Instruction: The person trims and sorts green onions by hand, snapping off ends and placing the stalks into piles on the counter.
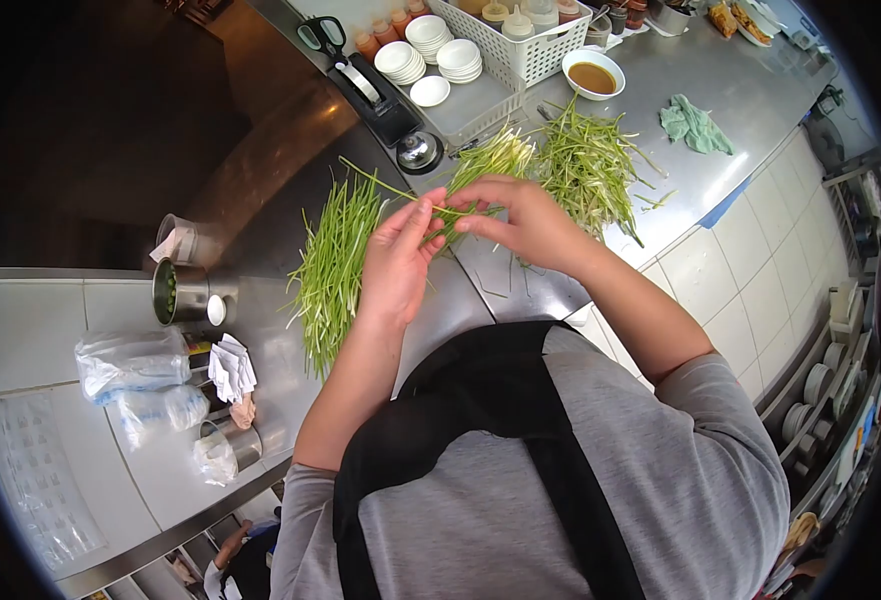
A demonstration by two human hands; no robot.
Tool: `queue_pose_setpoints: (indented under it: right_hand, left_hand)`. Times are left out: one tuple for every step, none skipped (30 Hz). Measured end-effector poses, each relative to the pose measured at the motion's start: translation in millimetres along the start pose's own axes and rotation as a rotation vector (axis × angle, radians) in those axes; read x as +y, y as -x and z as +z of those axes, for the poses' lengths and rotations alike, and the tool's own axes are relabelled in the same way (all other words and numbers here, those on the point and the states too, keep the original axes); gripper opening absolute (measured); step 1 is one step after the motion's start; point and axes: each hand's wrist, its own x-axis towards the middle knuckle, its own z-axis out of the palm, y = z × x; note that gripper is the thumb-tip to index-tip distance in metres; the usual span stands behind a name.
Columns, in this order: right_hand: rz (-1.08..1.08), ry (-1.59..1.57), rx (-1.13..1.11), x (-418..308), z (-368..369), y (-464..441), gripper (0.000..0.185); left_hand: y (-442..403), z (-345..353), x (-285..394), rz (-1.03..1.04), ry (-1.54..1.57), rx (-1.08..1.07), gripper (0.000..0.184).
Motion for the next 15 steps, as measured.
queue_pose_setpoints:
  right_hand:
    - [-0.002,-0.001,0.002,-0.4,3.6,-1.7,0.023]
    - [0.111,-0.102,0.012,-0.5,6.7,-3.2,0.021]
    - [0.224,-0.202,0.022,0.4,9.2,-4.2,0.019]
    - [0.225,-0.202,0.019,4.0,12.2,-4.9,0.019]
    - [0.262,-0.373,0.061,9.1,15.9,-5.1,0.018]
    - [0.299,-0.544,0.104,12.8,18.4,-5.0,0.016]
    - [0.301,-0.544,0.101,14.6,18.5,-4.8,0.016]
    - [0.304,-0.496,0.131,16.3,17.4,-4.6,0.015]
    - [0.308,-0.449,0.162,16.2,16.3,-4.8,0.014]
    - [0.309,-0.447,0.162,14.6,15.5,-4.6,0.014]
    - [0.289,-0.395,0.121,11.3,14.4,-3.9,0.014]
    - [0.27,-0.342,0.082,7.8,13.4,-3.3,0.014]
    - [0.271,-0.341,0.085,5.1,13.0,-3.3,0.014]
    - [0.265,-0.296,0.046,2.5,13.0,-3.8,0.015]
    - [0.259,-0.252,0.006,1.3,13.4,-4.4,0.015]
  left_hand:
    - [0.8,0.5,-0.1,-0.003,-0.014,0.007,0.028]
    - [1.4,0.5,0.3,-0.007,-0.026,0.015,0.028]
    - [1.5,0.0,0.6,-0.005,-0.026,0.016,0.028]
    - [2.1,-0.6,0.3,-0.007,-0.025,0.021,0.028]
    - [3.3,-1.6,-0.7,-0.011,-0.024,0.027,0.028]
    - [4.3,-2.2,-1.3,-0.014,-0.022,0.031,0.028]
    - [4.8,-2.1,-0.6,-0.01,-0.013,0.034,0.028]
    - [4.6,-2.0,0.1,-0.006,-0.004,0.035,0.028]
    - [4.1,-2.2,0.7,-0.005,-0.002,0.035,0.028]
    - [3.8,-2.5,1.0,-0.005,-0.013,0.032,0.029]
    - [3.3,-2.3,0.8,-0.005,-0.025,0.027,0.03]
    - [2.9,-1.8,0.1,-0.008,-0.024,0.026,0.03]
    - [2.1,-1.1,-0.3,-0.007,-0.025,0.014,0.031]
    - [1.5,-0.6,-0.4,-0.006,-0.027,0.002,0.031]
    - [1.5,0.3,-0.5,-0.007,-0.027,0.001,0.031]
